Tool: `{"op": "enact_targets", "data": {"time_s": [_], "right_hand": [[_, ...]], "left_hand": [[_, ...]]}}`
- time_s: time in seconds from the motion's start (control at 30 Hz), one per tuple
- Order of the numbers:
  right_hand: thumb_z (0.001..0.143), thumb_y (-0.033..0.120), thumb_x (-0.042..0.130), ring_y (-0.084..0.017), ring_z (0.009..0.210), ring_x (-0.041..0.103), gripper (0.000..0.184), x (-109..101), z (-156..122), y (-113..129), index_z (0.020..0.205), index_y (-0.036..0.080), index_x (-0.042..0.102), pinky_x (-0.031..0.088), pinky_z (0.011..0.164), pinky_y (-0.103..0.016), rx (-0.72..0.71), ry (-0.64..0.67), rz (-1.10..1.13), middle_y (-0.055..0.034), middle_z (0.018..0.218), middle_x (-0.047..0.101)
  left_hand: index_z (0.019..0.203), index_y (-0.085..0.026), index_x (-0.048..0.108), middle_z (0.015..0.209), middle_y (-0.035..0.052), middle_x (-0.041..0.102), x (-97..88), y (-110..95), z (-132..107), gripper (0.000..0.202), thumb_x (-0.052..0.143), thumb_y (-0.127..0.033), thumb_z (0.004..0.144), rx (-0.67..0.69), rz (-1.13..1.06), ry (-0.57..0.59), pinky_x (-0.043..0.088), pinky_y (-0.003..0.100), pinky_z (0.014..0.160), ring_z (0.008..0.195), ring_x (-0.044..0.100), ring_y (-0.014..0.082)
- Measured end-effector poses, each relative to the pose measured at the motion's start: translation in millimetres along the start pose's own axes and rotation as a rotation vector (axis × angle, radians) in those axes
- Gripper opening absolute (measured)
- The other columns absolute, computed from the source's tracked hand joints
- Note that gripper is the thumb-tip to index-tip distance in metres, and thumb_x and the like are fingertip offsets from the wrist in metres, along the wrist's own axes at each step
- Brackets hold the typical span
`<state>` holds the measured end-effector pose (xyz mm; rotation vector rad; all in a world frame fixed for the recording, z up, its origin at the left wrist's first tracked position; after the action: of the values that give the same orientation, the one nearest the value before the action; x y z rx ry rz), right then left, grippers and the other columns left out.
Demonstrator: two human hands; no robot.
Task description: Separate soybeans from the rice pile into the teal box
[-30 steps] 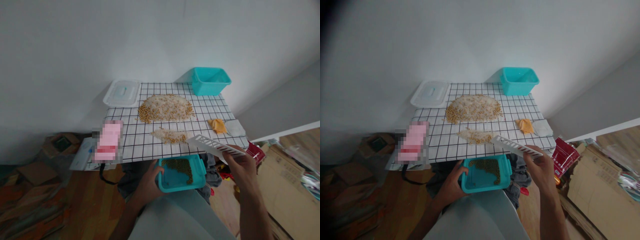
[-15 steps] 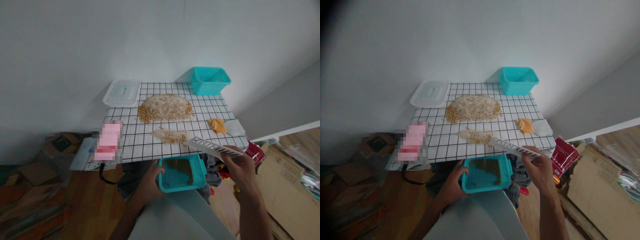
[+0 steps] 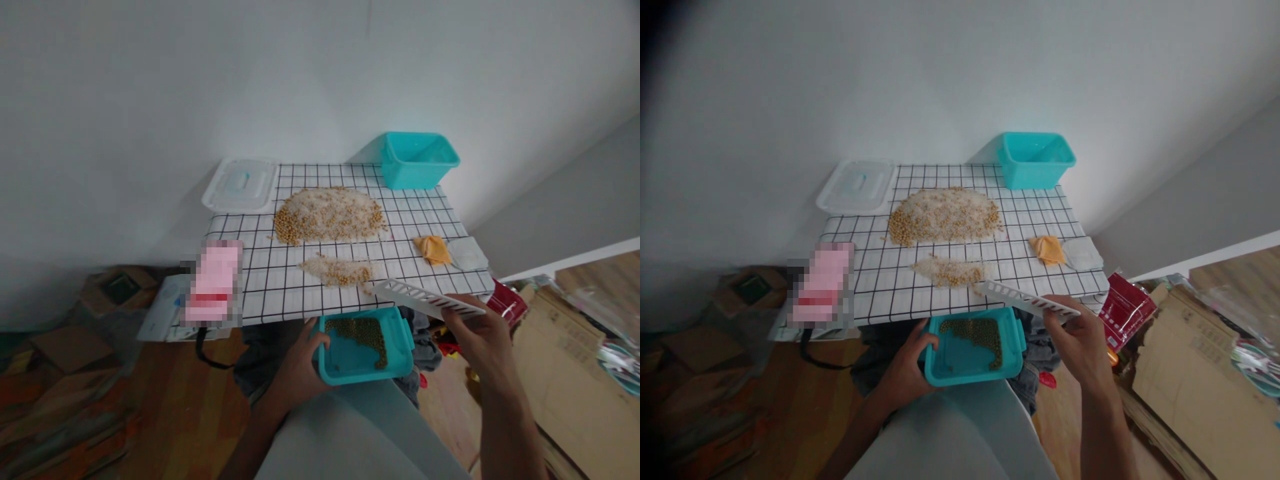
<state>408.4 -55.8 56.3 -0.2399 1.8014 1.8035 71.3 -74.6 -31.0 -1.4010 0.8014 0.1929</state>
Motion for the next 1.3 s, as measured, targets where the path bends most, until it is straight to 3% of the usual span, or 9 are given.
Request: {"op": "enact_targets", "data": {"time_s": [0.4,0.6,0.77,0.9,1.03,1.13,1.3], "right_hand": [[0.088,0.031,0.068,-0.023,0.088,0.07,0.02,0,-6,0,0.104,0.023,0.076,0.054,0.077,-0.033,-0.001,0.04,0.019,-0.0045,0.098,0.076],[0.086,0.033,0.068,-0.021,0.079,0.069,0.018,11,-1,14,0.098,0.022,0.077,0.053,0.071,-0.031,-0.019,-0.027,0.017,-0.0037,0.09,0.076],[0.09,0.032,0.065,-0.02,0.074,0.067,0.02,25,2,29,0.103,0.02,0.075,0.052,0.066,-0.029,-0.003,0.138,0.008,-0.0032,0.087,0.075],[0.092,0.033,0.064,-0.018,0.07,0.066,0.019,29,-2,31,0.102,0.02,0.075,0.051,0.063,-0.027,-0.003,0.17,0.018,-0.0031,0.086,0.074],[0.09,0.032,0.067,-0.02,0.08,0.069,0.017,27,-9,24,0.102,0.023,0.076,0.053,0.069,-0.028,-0.023,0.206,0.101,-0.0031,0.093,0.075],[0.089,0.031,0.069,-0.021,0.084,0.07,0.016,20,-8,18,0.102,0.024,0.076,0.054,0.075,-0.03,-0.02,0.155,0.126,-0.0028,0.094,0.076],[0.086,0.031,0.069,-0.023,0.079,0.07,0.021,4,10,17,0.103,0.022,0.076,0.053,0.068,-0.03,0.049,-0.107,0.088,-0.0038,0.088,0.076]], "left_hand": [[0.097,-0.024,0.053,0.141,0.0119,0.045,1.2,-1,2,0.052,0.089,-0.028,0.059,-0.001,0.005,-0.002,0.044,0.036,0.105,0.138,0.046,0.0324],[0.097,-0.024,0.051,0.142,0.0124,0.044,0.1,-2,2,0.054,0.089,-0.026,0.059,-0.002,-0.002,0.002,0.046,0.034,0.102,0.134,0.049,0.0306],[0.097,-0.024,0.051,0.144,0.0135,0.042,-0.7,0,-1,0.055,0.089,-0.027,0.059,-0.005,0.01,-0.007,0.045,0.034,0.103,0.139,0.045,0.0321],[0.098,-0.024,0.051,0.146,0.014,0.042,0.3,4,-2,0.054,0.089,-0.028,0.06,-0.018,0.005,0.0,0.045,0.036,0.104,0.139,0.045,0.0326],[0.101,-0.024,0.053,0.146,0.0152,0.041,1.2,8,-3,0.054,0.089,-0.028,0.06,-0.026,0.005,-0.002,0.043,0.041,0.107,0.143,0.04,0.0354],[0.1,-0.024,0.054,0.143,0.0153,0.044,0.8,7,-3,0.054,0.089,-0.029,0.06,-0.017,0.008,-0.006,0.044,0.042,0.107,0.144,0.04,0.0361],[0.1,-0.024,0.054,0.142,0.0146,0.044,-2.2,4,-4,0.053,0.089,-0.027,0.06,-0.012,0.024,-0.027,0.045,0.041,0.106,0.143,0.041,0.0352]]}}
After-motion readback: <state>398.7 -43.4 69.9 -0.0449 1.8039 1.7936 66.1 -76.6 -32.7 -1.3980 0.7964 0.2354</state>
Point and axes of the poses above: each hand's wrist, its own z-axis towards the middle knuckle, its own x-axis out of the palm, y = z × x, the point moved 5 cm from there along z, towards the middle knuckle
